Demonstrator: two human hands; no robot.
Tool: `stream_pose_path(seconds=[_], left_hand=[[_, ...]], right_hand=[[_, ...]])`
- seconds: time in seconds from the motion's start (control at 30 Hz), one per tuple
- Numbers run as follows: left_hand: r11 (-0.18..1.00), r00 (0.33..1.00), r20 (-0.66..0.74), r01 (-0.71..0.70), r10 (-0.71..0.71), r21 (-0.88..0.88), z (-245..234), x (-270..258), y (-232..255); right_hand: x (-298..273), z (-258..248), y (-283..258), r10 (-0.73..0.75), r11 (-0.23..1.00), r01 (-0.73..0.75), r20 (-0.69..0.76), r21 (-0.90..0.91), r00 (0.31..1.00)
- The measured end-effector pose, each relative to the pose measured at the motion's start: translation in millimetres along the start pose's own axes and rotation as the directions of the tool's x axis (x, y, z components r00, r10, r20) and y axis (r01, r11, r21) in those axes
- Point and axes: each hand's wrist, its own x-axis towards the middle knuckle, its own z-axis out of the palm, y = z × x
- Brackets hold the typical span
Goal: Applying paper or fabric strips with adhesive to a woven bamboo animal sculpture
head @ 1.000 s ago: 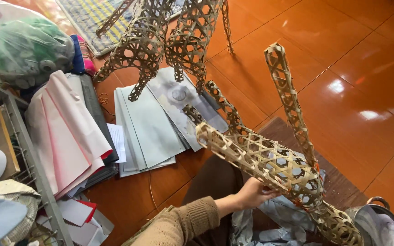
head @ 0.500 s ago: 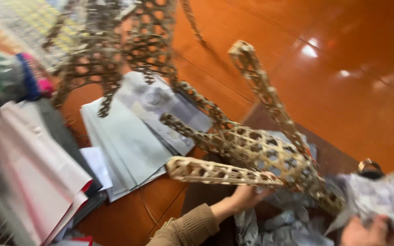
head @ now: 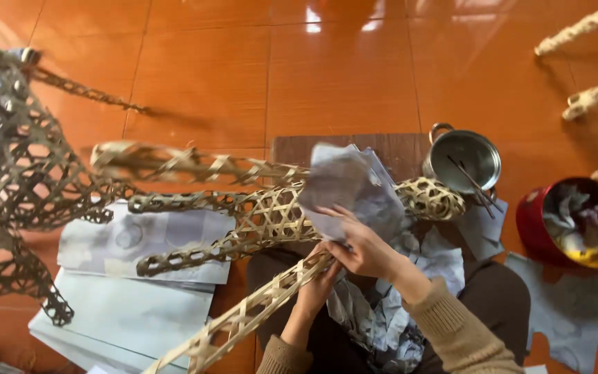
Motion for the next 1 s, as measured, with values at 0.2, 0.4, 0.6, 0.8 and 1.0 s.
stream_pose_path(seconds=[0.2,0.4,0.6,0.8,1.0], left_hand=[[0.96,0.977,-0.131,-0.132,0.168,0.245,-53,24,-1],[0.968,0.998,0.026,-0.065,0.061,0.243,-66,88,76],[0.885,1.0,0.024,0.005,-0.018,0.465,-67,117,26],[0.914,0.92,-0.136,0.33,-0.367,-0.237,-82,100,11],[0.936,0.908,-0.293,0.218,-0.299,-0.276,-77,96,-11]], right_hand=[[-3,13,20,-0.193,0.981,0.192,-0.03,-0.032,0.981],[12,-6,-9,-0.202,0.974,0.213,0.132,-0.076,0.971],[1,-2,13,-0.199,0.97,0.219,0.178,-0.102,0.964],[-21,-8,28,-0.064,0.998,0.065,-0.038,0.024,0.997],[-57,-25,79,0.218,0.875,-0.418,-0.571,-0.244,0.791]])
